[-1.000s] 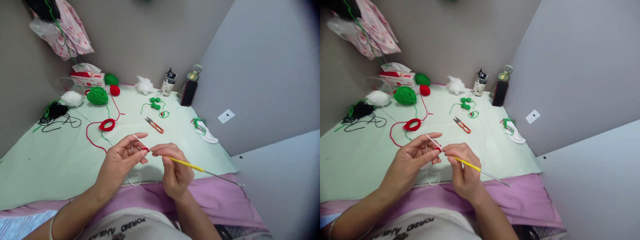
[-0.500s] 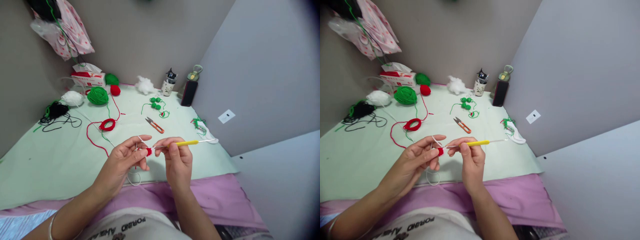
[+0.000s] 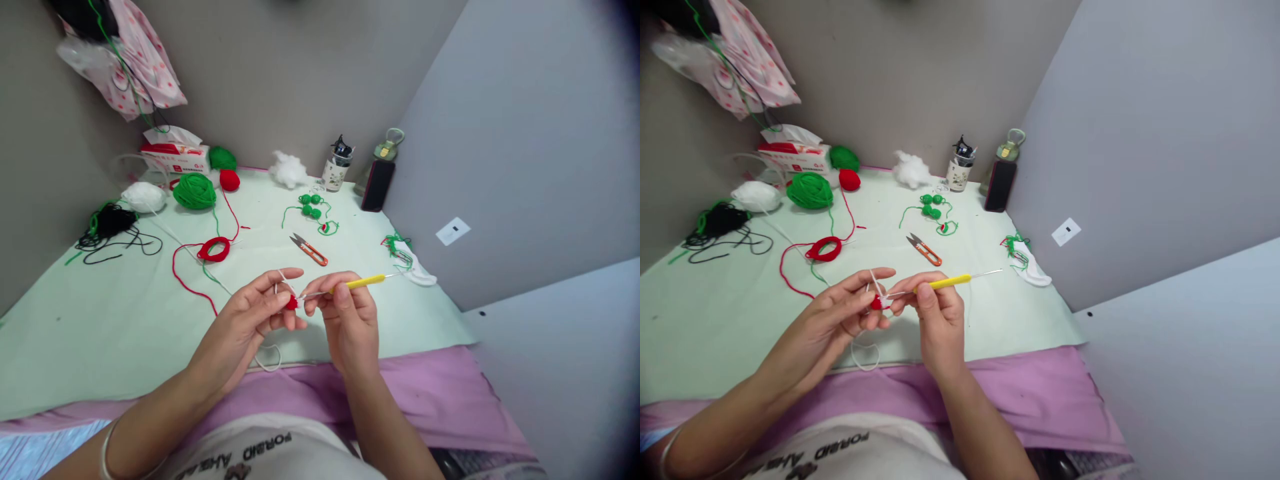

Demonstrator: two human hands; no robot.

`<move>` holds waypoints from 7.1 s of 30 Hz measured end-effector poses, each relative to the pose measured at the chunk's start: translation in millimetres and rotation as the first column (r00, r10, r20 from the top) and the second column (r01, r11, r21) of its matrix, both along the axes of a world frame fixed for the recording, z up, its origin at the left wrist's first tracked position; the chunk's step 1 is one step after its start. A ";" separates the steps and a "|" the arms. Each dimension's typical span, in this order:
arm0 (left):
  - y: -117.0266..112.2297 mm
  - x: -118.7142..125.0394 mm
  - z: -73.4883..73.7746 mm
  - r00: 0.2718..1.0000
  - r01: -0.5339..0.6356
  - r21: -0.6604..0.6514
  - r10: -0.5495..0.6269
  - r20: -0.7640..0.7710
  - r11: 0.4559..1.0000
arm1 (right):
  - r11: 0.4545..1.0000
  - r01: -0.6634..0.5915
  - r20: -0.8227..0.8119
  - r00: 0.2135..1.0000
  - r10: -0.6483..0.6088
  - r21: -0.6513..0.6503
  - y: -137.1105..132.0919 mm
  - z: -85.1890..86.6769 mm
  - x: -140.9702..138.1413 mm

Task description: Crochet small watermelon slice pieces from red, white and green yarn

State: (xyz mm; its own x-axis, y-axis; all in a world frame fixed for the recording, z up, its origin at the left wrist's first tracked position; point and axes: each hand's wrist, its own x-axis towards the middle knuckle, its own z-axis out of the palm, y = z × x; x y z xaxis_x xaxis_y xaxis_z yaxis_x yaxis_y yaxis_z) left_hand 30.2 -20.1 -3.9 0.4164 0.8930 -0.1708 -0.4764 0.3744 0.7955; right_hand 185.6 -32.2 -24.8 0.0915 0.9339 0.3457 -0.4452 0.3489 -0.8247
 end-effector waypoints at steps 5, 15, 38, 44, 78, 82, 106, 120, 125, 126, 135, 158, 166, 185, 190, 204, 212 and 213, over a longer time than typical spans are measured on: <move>-1.5 -1.3 3.0 0.999 -0.006 0.023 0.007 -0.045 1.000 | 0.996 0.048 0.153 0.987 -0.058 0.069 -3.0 0.8 5.7; 0.6 3.5 -4.1 0.988 -0.097 0.164 0.114 -0.101 0.982 | 0.737 0.126 0.616 0.466 -0.635 0.664 -12.9 1.2 9.0; 6.4 3.1 -0.8 0.999 0.014 -0.128 -0.007 0.051 0.992 | 0.824 0.262 0.561 0.626 -0.541 0.503 -4.2 -7.6 5.1; 7.3 2.3 3.4 0.996 -0.053 -0.096 0.060 0.072 0.994 | 0.971 0.207 0.247 0.941 -0.230 0.116 2.0 0.5 5.3; 5.7 1.5 4.2 0.996 -0.066 -0.118 0.073 0.057 0.991 | 0.935 0.273 0.370 0.864 -0.341 0.226 -4.6 -2.5 2.9; 0.8 7.1 4.1 0.998 -0.066 -0.008 0.066 -0.014 0.998 | 0.942 0.224 0.404 0.860 -0.311 0.248 -3.1 -2.6 -0.1; 1.3 0.8 -0.4 0.999 -0.026 0.012 0.026 -0.048 1.000 | 0.995 0.092 0.202 0.975 -0.096 0.028 -0.1 -2.3 10.2; 6.7 1.9 -1.2 0.998 0.001 -0.150 0.009 0.066 0.989 | 0.848 0.281 0.485 0.721 -0.495 0.449 -4.1 -5.6 4.8; 4.0 5.0 3.1 0.999 -0.032 -0.041 0.032 0.010 0.999 | 0.940 0.211 0.380 0.873 -0.304 0.268 0.0 -0.1 3.2; 2.7 6.6 3.2 0.999 -0.046 -0.020 0.046 -0.009 0.999 | 0.929 0.221 0.410 0.849 -0.333 0.296 -0.4 -1.0 2.3; 8.8 3.4 -1.6 0.996 0.010 -0.200 0.007 0.086 0.980 | 0.797 0.286 0.533 0.619 -0.578 0.532 -4.6 -5.9 4.9; 0.9 2.0 -2.8 0.966 -0.137 0.135 0.162 -0.201 0.981 | 0.872 0.227 0.515 0.731 -0.447 0.434 -12.0 -1.9 5.1; -2.1 4.6 -3.9 0.966 -0.154 0.176 0.186 -0.182 0.972 | 0.760 0.173 0.600 0.515 -0.612 0.627 -11.2 -7.3 2.4; 2.7 2.2 -0.3 0.996 -0.088 0.004 0.089 -0.021 0.996 | 0.938 0.296 0.345 0.874 -0.343 0.182 -6.6 -2.5 3.0; 2.2 0.1 2.5 0.996 -0.089 0.012 0.089 -0.029 0.996 | 0.957 0.269 0.251 0.924 -0.288 0.108 -6.6 -0.3 5.9; 4.1 5.8 -3.5 0.996 -0.001 -0.177 0.017 0.087 0.984 | 0.795 0.277 0.526 0.626 -0.576 0.541 -6.0 -13.3 0.8; 2.9 6.4 -2.1 0.998 -0.061 -0.038 0.062 0.029 0.997 | 0.969 0.200 0.351 0.905 -0.239 0.144 1.2 -2.8 1.3; 1.8 6.8 -2.4 0.999 -0.052 -0.027 0.053 0.015 0.998 | 0.969 0.208 0.349 0.905 -0.242 0.132 1.5 -3.7 1.5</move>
State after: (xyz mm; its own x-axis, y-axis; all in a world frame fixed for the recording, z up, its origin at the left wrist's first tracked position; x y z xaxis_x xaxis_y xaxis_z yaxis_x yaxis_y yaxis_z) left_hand 37.0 -18.3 -6.3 0.3720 0.9089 -0.1887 -0.5080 0.3694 0.7781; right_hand 187.1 -30.8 -28.5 0.1490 0.8670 0.4756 -0.0249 0.4841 -0.8747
